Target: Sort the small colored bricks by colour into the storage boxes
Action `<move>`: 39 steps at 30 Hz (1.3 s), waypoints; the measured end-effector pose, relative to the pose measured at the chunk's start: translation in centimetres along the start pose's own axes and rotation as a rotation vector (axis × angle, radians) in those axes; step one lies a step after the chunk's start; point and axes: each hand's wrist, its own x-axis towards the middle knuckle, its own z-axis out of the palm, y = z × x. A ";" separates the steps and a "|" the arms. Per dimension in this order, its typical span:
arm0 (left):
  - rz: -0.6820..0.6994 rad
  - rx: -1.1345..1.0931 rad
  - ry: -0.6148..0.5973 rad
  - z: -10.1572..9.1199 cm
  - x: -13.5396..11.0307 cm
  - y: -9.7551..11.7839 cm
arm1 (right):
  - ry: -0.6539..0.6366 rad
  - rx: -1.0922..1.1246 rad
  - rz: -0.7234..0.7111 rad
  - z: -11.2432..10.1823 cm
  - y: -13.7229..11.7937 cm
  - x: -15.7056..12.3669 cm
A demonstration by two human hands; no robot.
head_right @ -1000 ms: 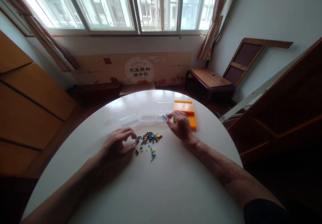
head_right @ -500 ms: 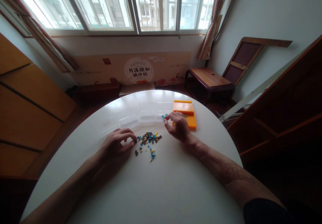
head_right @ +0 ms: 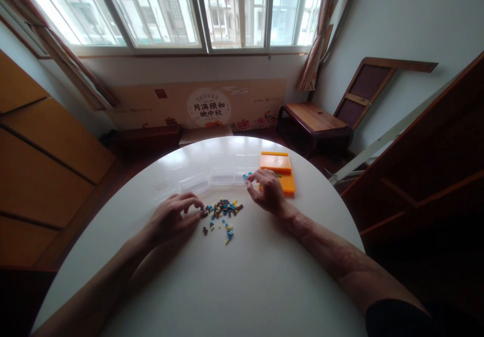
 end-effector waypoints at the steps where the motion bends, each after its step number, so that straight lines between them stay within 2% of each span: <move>1: -0.002 -0.001 -0.003 0.0 0.0 0.1 | -0.001 0.000 0.000 0.0 0.0 0.0; 13: 0.022 0.148 0.048 0.3 -0.1 -0.8 | -0.004 0.004 -0.010 -0.1 -0.2 0.1; 25: 0.062 0.093 0.068 0.7 0.1 -0.2 | -0.015 0.012 -0.037 -0.1 -0.1 0.0; 30: 0.086 0.027 0.150 1.5 0.2 0.8 | -0.041 0.082 -0.175 0.2 -0.9 -0.1; 35: 0.160 -0.045 0.201 2.2 0.7 2.4 | -0.217 0.215 -0.440 0.4 -2.8 -0.1; 39: 0.202 -0.062 0.198 2.6 0.9 3.1 | -0.281 0.266 -0.511 0.5 -3.5 0.0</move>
